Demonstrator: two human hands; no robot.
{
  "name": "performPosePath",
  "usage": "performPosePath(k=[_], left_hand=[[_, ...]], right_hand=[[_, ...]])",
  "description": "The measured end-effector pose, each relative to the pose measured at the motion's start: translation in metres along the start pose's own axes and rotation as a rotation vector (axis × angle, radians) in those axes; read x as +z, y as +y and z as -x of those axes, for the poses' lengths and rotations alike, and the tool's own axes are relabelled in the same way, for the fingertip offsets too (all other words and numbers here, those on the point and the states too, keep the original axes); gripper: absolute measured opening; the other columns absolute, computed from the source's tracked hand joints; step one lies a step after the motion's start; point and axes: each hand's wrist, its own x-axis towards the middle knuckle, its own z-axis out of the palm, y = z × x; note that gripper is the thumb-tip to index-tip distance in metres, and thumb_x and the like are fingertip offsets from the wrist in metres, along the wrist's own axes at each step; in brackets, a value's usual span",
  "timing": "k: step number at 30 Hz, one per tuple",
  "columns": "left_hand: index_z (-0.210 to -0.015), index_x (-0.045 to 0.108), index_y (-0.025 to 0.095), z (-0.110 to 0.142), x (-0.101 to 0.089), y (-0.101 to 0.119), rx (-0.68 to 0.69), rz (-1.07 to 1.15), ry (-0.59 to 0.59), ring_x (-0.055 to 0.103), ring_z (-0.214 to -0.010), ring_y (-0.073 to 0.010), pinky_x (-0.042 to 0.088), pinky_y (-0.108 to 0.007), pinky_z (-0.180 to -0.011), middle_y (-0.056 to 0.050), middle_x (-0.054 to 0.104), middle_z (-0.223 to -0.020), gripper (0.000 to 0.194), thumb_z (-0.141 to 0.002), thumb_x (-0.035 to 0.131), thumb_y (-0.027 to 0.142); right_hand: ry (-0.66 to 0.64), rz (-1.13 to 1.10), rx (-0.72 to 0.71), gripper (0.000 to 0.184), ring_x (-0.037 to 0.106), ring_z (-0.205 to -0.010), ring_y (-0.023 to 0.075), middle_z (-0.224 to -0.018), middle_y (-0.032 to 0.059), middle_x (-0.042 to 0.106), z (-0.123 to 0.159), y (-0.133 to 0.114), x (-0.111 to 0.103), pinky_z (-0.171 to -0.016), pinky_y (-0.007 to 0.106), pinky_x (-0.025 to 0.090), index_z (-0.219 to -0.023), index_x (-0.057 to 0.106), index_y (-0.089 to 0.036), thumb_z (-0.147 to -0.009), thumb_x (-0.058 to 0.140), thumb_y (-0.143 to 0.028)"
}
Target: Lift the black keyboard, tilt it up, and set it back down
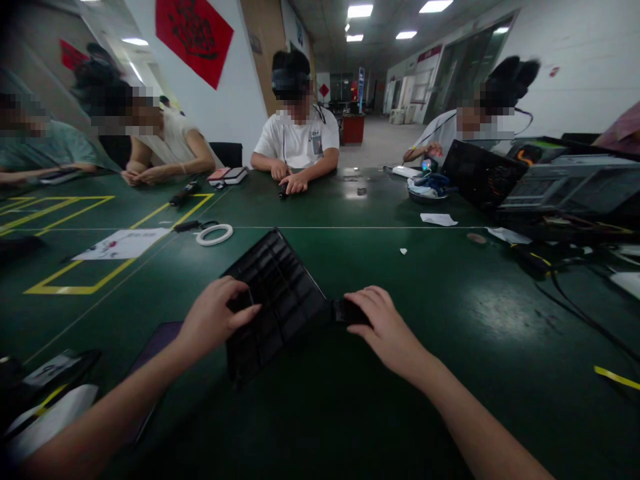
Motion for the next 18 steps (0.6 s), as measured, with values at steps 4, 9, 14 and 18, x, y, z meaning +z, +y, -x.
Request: performPosePath(k=[4,9,14,18], left_hand=[[-0.083,0.063,0.014,-0.023,-0.044,-0.062,-0.301,-0.238,-0.060,0.057,-0.079,-0.0256,0.041,-0.031,-0.065,-0.012,0.063,-0.085,0.043,-0.079,0.050,0.055],[-0.080,0.063,0.010,-0.029,-0.074,-0.111,-0.634,-0.353,-0.243,0.057,-0.072,-0.0240,0.036,-0.026,-0.056,-0.011,0.063,-0.077,0.062,-0.082,0.033,0.064],[-0.074,0.058,0.009,-0.028,-0.069,-0.129,-0.709,-0.411,-0.306,0.059,-0.081,-0.0278,0.038,-0.026,-0.058,-0.015,0.063,-0.084,0.066,-0.081,0.029,0.068],[-0.075,0.055,0.009,-0.026,-0.058,-0.145,-0.727,-0.412,-0.252,0.058,-0.089,-0.0337,0.042,-0.031,-0.063,-0.017,0.061,-0.085,0.066,-0.078,0.032,0.071]], right_hand=[[0.247,0.225,0.141,0.041,0.046,-0.115,0.0312,-0.117,0.0119,0.058,-0.001,0.048,-0.043,-0.101,0.055,0.031,-0.119,0.052,-0.022,-0.081,0.049,-0.038],[0.411,0.490,0.456,0.052,0.049,-0.110,0.0353,-0.112,0.0210,0.059,0.017,0.122,-0.069,-0.099,0.052,0.031,-0.116,0.054,-0.008,-0.077,0.043,-0.040],[0.312,0.547,0.639,0.058,0.048,-0.112,0.0376,-0.116,0.0224,0.057,0.029,0.154,-0.065,-0.095,0.051,0.033,-0.119,0.054,-0.008,-0.077,0.041,-0.046],[0.312,0.552,0.647,0.058,0.049,-0.111,0.0356,-0.116,0.0219,0.058,0.028,0.152,-0.063,-0.098,0.050,0.031,-0.120,0.053,-0.008,-0.078,0.039,-0.046]])
